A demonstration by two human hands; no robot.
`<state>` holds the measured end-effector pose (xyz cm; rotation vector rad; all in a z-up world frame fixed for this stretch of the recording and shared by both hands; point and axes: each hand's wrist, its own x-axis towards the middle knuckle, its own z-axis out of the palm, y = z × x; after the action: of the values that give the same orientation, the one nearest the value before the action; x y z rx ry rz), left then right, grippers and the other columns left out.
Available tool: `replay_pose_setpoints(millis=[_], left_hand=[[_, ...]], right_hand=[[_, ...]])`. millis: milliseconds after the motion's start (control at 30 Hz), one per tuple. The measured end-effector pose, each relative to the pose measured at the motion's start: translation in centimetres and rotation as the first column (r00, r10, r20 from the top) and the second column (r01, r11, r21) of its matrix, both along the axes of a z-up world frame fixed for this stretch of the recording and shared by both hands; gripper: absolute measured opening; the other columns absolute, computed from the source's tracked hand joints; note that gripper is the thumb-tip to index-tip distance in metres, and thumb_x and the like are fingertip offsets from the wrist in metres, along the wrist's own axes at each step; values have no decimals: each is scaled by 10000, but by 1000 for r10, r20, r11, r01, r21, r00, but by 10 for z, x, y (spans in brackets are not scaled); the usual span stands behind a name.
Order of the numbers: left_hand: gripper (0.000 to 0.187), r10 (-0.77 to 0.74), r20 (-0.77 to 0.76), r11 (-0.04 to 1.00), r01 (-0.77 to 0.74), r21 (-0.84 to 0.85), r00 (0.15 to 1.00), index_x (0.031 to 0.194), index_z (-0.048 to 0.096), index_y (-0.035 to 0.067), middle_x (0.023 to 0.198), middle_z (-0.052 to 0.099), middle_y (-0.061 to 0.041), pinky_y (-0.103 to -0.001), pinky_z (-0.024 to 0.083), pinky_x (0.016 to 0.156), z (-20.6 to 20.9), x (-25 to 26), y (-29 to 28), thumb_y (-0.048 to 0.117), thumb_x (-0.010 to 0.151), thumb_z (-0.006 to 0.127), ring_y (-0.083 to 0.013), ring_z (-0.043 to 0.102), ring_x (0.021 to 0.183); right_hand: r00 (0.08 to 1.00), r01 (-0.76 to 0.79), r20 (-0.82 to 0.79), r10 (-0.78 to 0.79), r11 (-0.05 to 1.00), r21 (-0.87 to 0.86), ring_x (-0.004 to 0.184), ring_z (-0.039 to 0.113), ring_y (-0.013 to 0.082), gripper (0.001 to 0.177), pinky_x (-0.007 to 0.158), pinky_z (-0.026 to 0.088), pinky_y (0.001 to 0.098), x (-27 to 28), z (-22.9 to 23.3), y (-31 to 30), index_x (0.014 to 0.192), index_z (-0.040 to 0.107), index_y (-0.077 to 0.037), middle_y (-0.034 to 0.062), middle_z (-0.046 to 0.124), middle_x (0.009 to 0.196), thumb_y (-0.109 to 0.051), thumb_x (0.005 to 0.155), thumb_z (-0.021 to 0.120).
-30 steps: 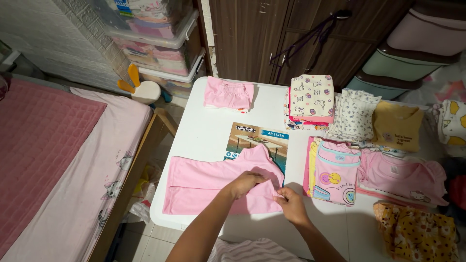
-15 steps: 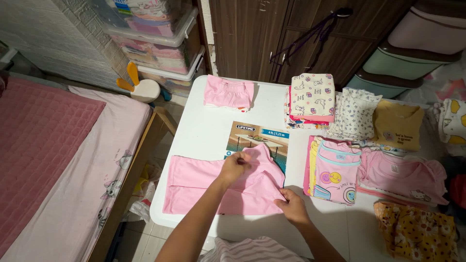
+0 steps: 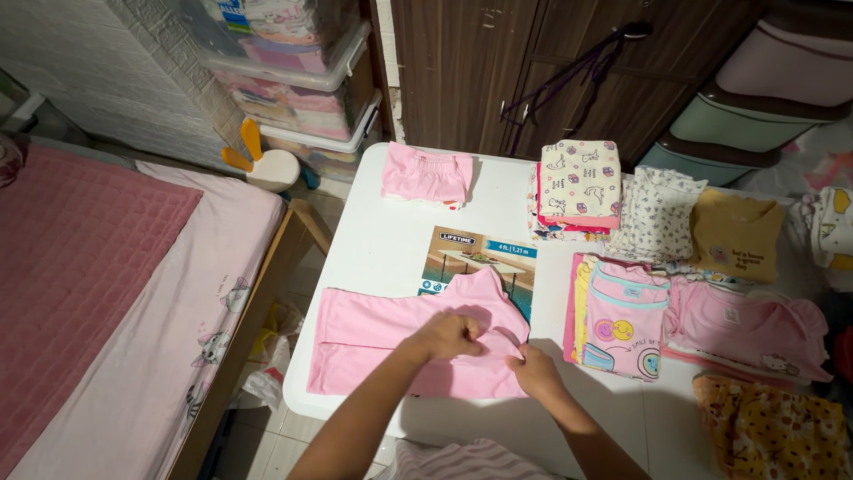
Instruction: The person folds several small children's garments on a white table, including a yellow shirt, a pink shirt with a bus graphic, and patterned shorts. They then retrieve a bundle of hangers from a nearby storage unit and place them on the table.
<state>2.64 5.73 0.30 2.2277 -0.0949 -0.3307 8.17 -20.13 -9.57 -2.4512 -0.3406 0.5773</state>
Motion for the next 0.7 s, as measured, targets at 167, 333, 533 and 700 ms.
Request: replay_pose_setpoints(millis=[167, 333, 533, 700], left_hand=[[206, -90, 325, 899, -64, 434, 942, 891, 747, 183, 914, 765, -21, -457, 423, 926, 8, -7, 24, 338, 771, 811, -209, 685, 951], [324, 390, 239, 863, -444, 242, 889, 1050, 746, 108, 1004, 751, -59, -433, 498, 874, -2, -33, 21, 357, 847, 786, -259, 700, 982], [357, 572, -268, 814, -577, 68, 775, 1049, 758, 122, 968, 777, -74, -379, 559, 835, 7, -53, -20, 327, 761, 806, -274, 752, 929], [444, 734, -167, 671, -741, 26, 658, 1151, 618, 112, 1023, 758, -96, -413, 537, 853, 7, -82, -28, 308, 802, 811, -293, 709, 972]], right_hand=[[999, -23, -45, 24, 1000, 8, 790, 678, 385, 386, 752, 528, 427, 5, -3, -7, 871, 650, 17, 236, 699, 864, -356, 865, 749], [987, -77, -138, 85, 995, 64, 719, 681, 272, 448, 695, 546, 392, 22, 18, -5, 843, 761, 37, 192, 743, 763, -391, 753, 861], [988, -128, -75, 137, 985, 115, 757, 739, 198, 417, 739, 566, 349, 48, 37, 25, 944, 793, -5, 101, 763, 821, -320, 690, 892], [991, 21, -131, -12, 998, 66, 793, 731, 294, 476, 736, 568, 406, 38, 57, 24, 1061, 743, 2, 155, 759, 865, -332, 741, 856]])
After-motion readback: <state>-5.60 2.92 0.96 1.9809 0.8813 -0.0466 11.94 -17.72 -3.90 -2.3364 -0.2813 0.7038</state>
